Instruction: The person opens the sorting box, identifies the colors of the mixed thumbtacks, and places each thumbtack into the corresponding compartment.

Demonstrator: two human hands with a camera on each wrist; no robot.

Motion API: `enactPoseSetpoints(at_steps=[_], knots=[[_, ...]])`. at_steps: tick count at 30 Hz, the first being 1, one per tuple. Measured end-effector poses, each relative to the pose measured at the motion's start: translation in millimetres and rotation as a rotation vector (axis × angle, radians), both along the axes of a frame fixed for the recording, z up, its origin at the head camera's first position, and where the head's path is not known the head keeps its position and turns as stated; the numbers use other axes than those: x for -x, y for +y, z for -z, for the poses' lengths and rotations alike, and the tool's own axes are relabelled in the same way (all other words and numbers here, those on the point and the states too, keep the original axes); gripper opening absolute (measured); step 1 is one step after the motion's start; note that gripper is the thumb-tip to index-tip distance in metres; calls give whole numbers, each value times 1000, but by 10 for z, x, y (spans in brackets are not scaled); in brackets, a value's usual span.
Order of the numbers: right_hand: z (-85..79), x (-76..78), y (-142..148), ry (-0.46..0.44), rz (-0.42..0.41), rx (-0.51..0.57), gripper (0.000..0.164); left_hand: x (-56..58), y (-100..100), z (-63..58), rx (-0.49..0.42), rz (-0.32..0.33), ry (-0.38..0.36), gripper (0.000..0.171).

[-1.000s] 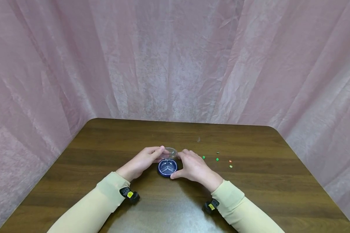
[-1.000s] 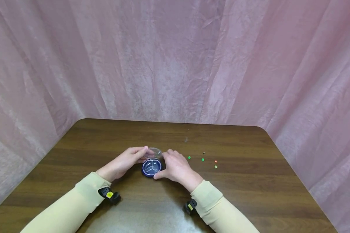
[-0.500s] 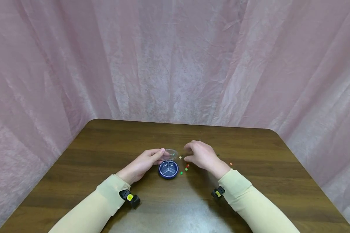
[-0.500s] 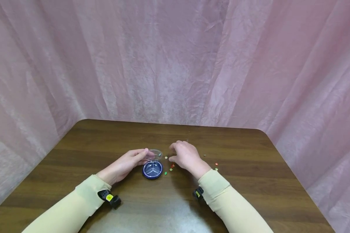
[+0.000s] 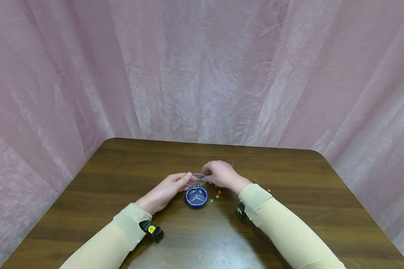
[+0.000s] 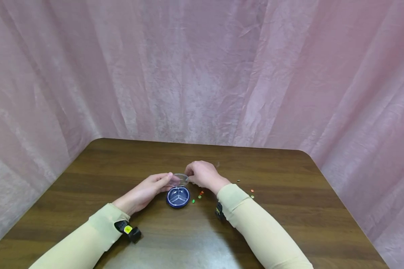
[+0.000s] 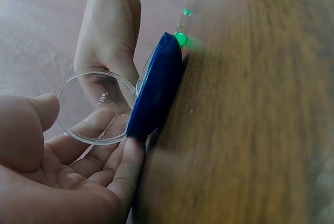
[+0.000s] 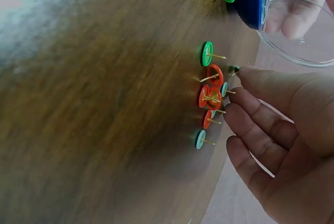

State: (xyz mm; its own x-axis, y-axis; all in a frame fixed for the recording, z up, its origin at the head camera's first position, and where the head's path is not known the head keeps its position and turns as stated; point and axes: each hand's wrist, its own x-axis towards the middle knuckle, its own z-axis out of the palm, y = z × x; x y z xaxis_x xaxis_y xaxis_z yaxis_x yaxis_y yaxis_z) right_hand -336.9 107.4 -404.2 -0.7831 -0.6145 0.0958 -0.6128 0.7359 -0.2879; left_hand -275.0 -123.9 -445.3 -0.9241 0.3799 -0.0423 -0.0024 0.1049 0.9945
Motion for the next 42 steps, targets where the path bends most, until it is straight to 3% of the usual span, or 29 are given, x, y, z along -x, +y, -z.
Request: enactPoseSetpoints(at_steps=[8, 13, 14, 16, 20, 21, 32, 42], knots=[[68, 63, -46, 10, 15, -36, 8, 5, 17, -1, -15, -1, 1, 49], [90, 103, -21, 28, -26, -17, 7, 15, 14, 13, -7, -6, 5, 50], [208, 206, 19, 52, -52, -2, 9, 17, 14, 16, -4, -8, 7, 50], [219, 217, 30, 68, -58, 1, 10, 21, 12, 22, 7, -15, 9, 49], [230, 200, 39, 88, -32, -13, 9, 21, 7, 29, 15, -21, 9, 48], [119, 99, 5, 74, -5, -29, 7, 20, 5, 31, 15, -22, 10, 48], [77, 45, 63, 88, 75, -36, 7, 9, 15, 29, 9, -17, 9, 51], [51, 43, 74, 76, 51, -51, 8, 23, 18, 40, 14, -18, 25, 50]])
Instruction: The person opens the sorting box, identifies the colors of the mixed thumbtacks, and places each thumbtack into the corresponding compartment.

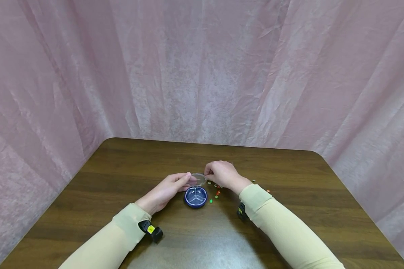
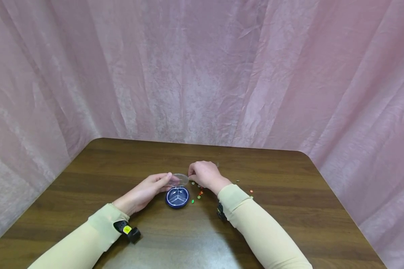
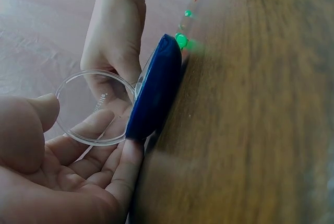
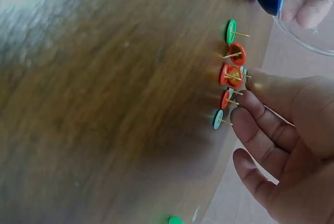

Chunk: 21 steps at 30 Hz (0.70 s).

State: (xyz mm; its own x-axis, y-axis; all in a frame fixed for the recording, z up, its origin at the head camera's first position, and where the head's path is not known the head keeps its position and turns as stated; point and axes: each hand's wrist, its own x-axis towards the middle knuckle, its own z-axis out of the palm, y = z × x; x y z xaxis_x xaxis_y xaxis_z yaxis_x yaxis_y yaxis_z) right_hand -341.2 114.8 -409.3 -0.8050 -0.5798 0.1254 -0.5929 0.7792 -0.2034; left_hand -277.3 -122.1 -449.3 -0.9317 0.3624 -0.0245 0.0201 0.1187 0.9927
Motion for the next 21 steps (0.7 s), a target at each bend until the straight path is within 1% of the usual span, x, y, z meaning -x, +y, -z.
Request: enactPoseSetpoints(at_steps=[7, 10, 16, 21], knots=[[21, 1, -6, 44, -17, -25, 7, -7, -6, -9, 2, 1, -5, 51], [18, -24, 8, 40, -7, -18, 9, -13, -6, 0, -4, 7, -8, 51], [-16, -105, 92, 12, 34, 53, 10, -23, -19, -4, -12, 10, -9, 50], [-83, -231, 200, 4, 78, 122, 9, -7, -32, -26, -3, 3, -3, 49]])
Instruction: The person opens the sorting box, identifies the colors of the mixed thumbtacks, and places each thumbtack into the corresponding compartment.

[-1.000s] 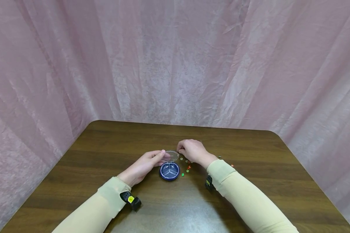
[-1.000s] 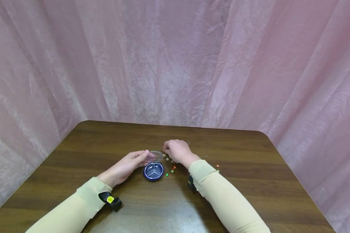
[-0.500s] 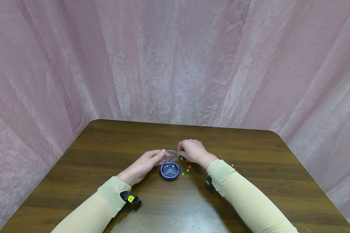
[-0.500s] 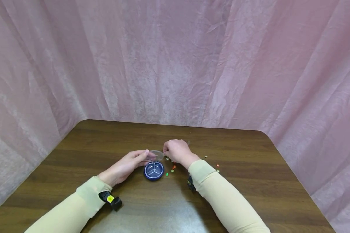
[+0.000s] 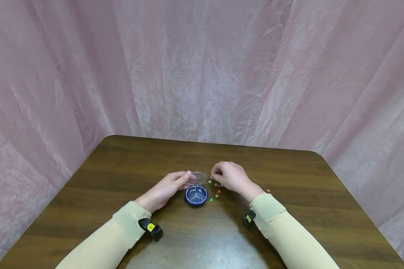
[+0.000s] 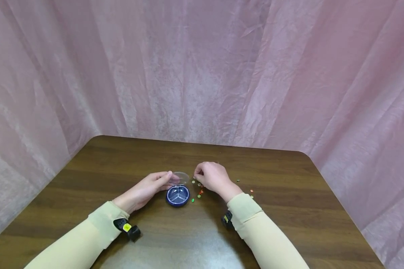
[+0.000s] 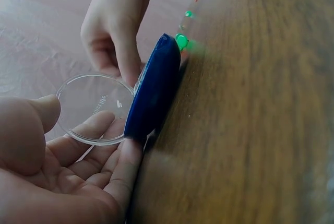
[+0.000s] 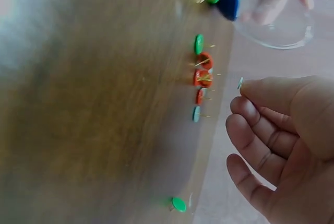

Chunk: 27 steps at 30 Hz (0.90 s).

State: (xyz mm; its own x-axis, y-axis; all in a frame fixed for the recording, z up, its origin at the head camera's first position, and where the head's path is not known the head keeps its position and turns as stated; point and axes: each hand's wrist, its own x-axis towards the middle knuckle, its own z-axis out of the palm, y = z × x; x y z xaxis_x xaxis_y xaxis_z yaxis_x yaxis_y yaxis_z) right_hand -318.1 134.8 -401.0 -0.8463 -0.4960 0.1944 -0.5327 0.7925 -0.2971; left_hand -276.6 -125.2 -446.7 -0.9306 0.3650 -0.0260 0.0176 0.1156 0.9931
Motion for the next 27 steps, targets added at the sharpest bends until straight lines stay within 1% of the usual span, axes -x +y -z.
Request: enactPoseSetpoints(at_steps=[6, 13, 19, 27], knots=[[-74, -160, 88, 14, 37, 44, 10, 21, 15, -28, -2, -12, 9, 47], [-79, -354, 29, 57, 49, 81, 11, -11, -17, -24, -4, -6, -5, 48], [-60, -487, -118, 100, 15, 97, 12, -26, -66, -30, -5, -3, 0, 49], [-20, -577, -255, 146, -19, 82, 13, -33, -68, -45, -1, -5, -5, 49]])
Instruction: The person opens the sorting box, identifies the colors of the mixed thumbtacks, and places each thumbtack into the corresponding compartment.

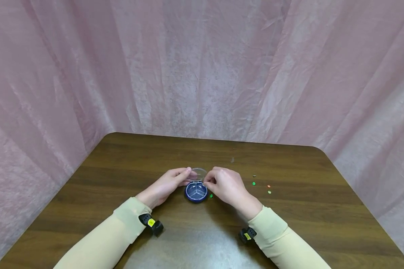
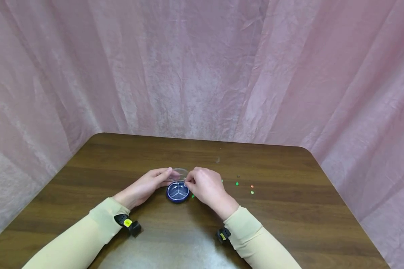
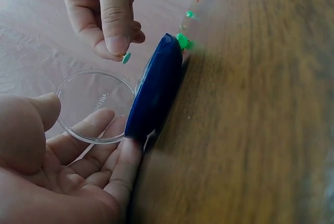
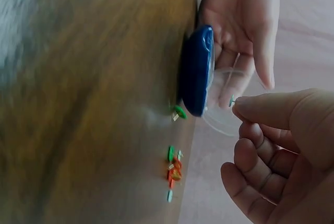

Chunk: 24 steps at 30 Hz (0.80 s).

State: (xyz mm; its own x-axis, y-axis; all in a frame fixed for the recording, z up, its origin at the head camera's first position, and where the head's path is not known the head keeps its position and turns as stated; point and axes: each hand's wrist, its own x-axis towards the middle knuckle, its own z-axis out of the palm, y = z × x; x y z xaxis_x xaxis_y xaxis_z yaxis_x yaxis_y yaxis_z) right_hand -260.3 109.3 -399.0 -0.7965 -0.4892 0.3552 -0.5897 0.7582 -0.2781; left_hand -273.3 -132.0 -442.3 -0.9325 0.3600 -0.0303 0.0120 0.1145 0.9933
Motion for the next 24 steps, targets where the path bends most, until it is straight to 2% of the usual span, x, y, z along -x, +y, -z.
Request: enactPoseSetpoints(at_steps=[9, 24], knots=[[30, -31, -114, 11, -7, -29, 17, -7, -25, -18, -13, 4, 9, 49], [31, -21, -148, -32, -7, -71, 11, 5, -8, -21, -8, -5, 8, 48]])
